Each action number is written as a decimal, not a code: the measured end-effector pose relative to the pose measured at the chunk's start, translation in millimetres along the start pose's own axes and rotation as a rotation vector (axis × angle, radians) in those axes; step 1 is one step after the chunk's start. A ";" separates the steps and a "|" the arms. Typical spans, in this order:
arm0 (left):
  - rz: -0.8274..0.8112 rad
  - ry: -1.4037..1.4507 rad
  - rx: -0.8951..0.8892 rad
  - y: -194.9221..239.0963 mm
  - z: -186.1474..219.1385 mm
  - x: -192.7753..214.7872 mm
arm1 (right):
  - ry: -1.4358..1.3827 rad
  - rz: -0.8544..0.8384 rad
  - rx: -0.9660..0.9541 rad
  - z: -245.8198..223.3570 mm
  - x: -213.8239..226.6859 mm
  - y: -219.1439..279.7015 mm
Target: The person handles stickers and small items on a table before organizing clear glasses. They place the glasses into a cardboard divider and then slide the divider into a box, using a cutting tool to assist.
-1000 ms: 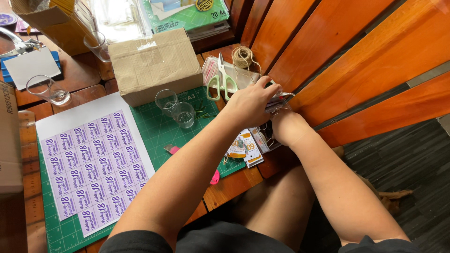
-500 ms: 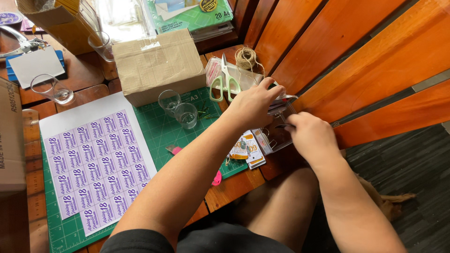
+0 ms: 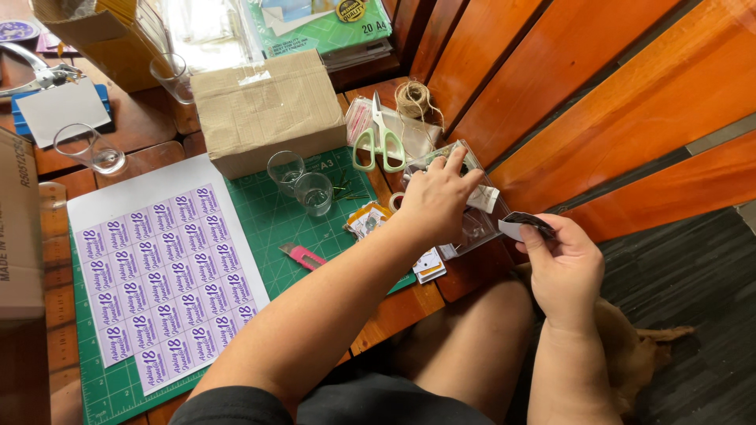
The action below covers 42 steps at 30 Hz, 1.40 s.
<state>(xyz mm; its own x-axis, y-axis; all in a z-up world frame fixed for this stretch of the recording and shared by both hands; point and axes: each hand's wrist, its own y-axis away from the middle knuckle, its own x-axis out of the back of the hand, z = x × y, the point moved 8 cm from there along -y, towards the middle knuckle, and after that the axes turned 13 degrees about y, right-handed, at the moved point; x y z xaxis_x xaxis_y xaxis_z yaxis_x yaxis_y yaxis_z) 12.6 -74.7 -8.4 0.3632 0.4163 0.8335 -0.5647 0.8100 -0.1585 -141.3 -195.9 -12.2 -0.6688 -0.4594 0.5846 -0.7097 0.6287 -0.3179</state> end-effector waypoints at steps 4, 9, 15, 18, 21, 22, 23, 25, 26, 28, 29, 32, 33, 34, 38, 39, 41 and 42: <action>-0.029 0.069 0.014 5.7 -2.9 2.4 | -0.068 0.041 0.015 0.8 0.1 1.7; -0.015 0.158 -0.014 45.5 11.7 37.1 | -0.187 0.050 -0.013 -9.5 -11.3 5.1; 0.198 0.807 0.150 144.8 -32.0 51.9 | -0.639 -0.062 -0.168 -45.9 -84.2 27.4; 0.335 1.291 0.423 203.3 -73.4 39.6 | -0.781 -0.289 -0.257 -84.6 -141.0 54.7; 0.605 1.363 0.534 253.7 -107.4 46.7 | -0.895 -0.505 -0.325 -135.3 -187.7 88.9; 0.712 1.368 0.555 268.5 -119.9 49.6 | -0.942 -0.584 -0.353 -150.2 -201.1 99.7; 0.820 1.369 0.574 283.7 -132.0 52.3 | -0.987 -0.663 -0.381 -165.1 -213.9 110.8; 0.883 1.374 0.595 307.9 -145.1 58.0 | -0.984 -0.729 -0.385 -174.5 -234.7 120.7; 0.932 1.385 0.603 318.8 -152.5 61.8 | -0.978 -0.776 -0.384 -179.8 -245.7 124.8; 0.968 1.366 0.574 333.6 -167.2 66.2 | -0.974 -0.806 -0.398 -187.3 -265.3 131.3; 0.994 1.355 0.541 340.8 -173.5 68.8 | -0.965 -0.826 -0.413 -190.1 -274.9 135.1; 1.035 1.238 0.482 361.8 -178.9 91.4 | -0.938 -0.847 -0.408 -192.3 -298.4 138.6; 1.043 1.238 0.486 368.6 -181.1 96.7 | -0.934 -0.856 -0.408 -198.2 -300.7 140.1; 1.086 1.198 0.430 376.1 -181.0 106.7 | -0.902 -0.814 -0.407 -200.4 -300.9 139.3; 1.118 1.114 0.352 402.2 -196.7 124.1 | -0.785 -0.753 -0.382 -196.1 -307.5 139.9; 1.123 1.117 0.359 405.8 -199.8 122.7 | -0.778 -0.759 -0.385 -193.9 -309.7 143.2; 1.093 1.095 0.415 411.1 -204.8 117.7 | -0.755 -0.796 -0.406 -189.3 -314.4 150.3; 1.101 1.096 0.420 412.4 -205.7 116.6 | -0.751 -0.803 -0.405 -189.1 -316.2 154.3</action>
<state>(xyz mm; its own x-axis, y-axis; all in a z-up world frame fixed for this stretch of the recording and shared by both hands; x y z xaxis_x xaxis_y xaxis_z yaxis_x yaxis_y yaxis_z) -25.5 392.8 -85.4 -0.1112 0.9212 -0.3728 -0.9834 -0.1561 -0.0924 2.6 165.0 -104.9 -0.1193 -0.9854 -0.1212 -0.9558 0.0809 0.2827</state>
